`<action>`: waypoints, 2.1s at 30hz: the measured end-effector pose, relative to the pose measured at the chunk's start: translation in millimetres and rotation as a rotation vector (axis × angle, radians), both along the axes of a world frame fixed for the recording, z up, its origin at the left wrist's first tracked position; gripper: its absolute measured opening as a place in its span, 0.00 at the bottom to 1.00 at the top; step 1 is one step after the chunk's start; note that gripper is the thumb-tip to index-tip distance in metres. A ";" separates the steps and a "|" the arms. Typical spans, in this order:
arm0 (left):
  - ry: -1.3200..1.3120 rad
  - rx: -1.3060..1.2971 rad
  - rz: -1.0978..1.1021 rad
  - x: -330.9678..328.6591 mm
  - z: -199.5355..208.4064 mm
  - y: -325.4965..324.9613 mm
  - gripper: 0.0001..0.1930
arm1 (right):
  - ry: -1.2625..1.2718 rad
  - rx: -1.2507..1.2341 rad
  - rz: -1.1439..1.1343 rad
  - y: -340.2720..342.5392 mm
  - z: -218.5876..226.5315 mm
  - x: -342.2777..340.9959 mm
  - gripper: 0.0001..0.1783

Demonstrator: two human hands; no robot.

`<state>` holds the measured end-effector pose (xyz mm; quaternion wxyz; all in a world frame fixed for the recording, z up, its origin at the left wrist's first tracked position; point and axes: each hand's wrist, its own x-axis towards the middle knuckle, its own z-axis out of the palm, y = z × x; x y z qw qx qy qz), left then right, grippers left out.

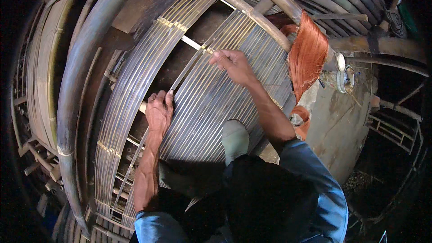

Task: The person weaves a sheet of bamboo strips by hand, threading thin horizontal strips through fixed vertical supports and pulling them tight.

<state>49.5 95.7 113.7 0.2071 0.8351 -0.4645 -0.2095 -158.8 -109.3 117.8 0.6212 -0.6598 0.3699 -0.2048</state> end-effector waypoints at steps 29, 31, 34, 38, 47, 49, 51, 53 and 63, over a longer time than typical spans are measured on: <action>1.883 -0.461 0.216 -27.2 94.3 -72.6 0.18 | -0.070 -0.587 0.456 -41.6 114.5 65.1 0.17; 1.802 -0.412 0.431 8.1 67.1 -52.6 0.15 | -0.109 -0.656 0.465 -74.2 111.0 61.8 0.19; 1.313 -0.278 0.696 55.9 26.3 -18.6 0.13 | 0.058 -0.492 0.429 -112.7 96.7 53.0 0.21; 0.437 -0.218 0.339 45.5 -21.7 -15.6 0.07 | 0.438 -0.603 0.551 -126.6 58.1 53.0 0.20; 0.601 0.016 0.389 -1.5 -130.9 -156.1 0.12 | 0.655 -0.437 0.776 -114.5 -38.9 99.4 0.26; 0.901 -0.074 0.418 -11.8 -128.6 -173.0 0.11 | 0.652 -0.453 0.724 -117.2 -43.4 91.2 0.21; 1.095 -0.090 0.470 -14.4 -121.7 -175.9 0.11 | 0.823 -0.475 0.801 -123.9 -42.8 90.4 0.14; 1.278 -0.110 0.530 -15.4 -113.1 -174.9 0.11 | 0.782 -0.518 0.820 -123.5 -38.9 85.0 0.14; 0.197 -0.428 -0.022 -50.3 -9.0 -136.3 0.25 | 0.217 -0.679 0.462 -73.3 -9.1 19.9 0.11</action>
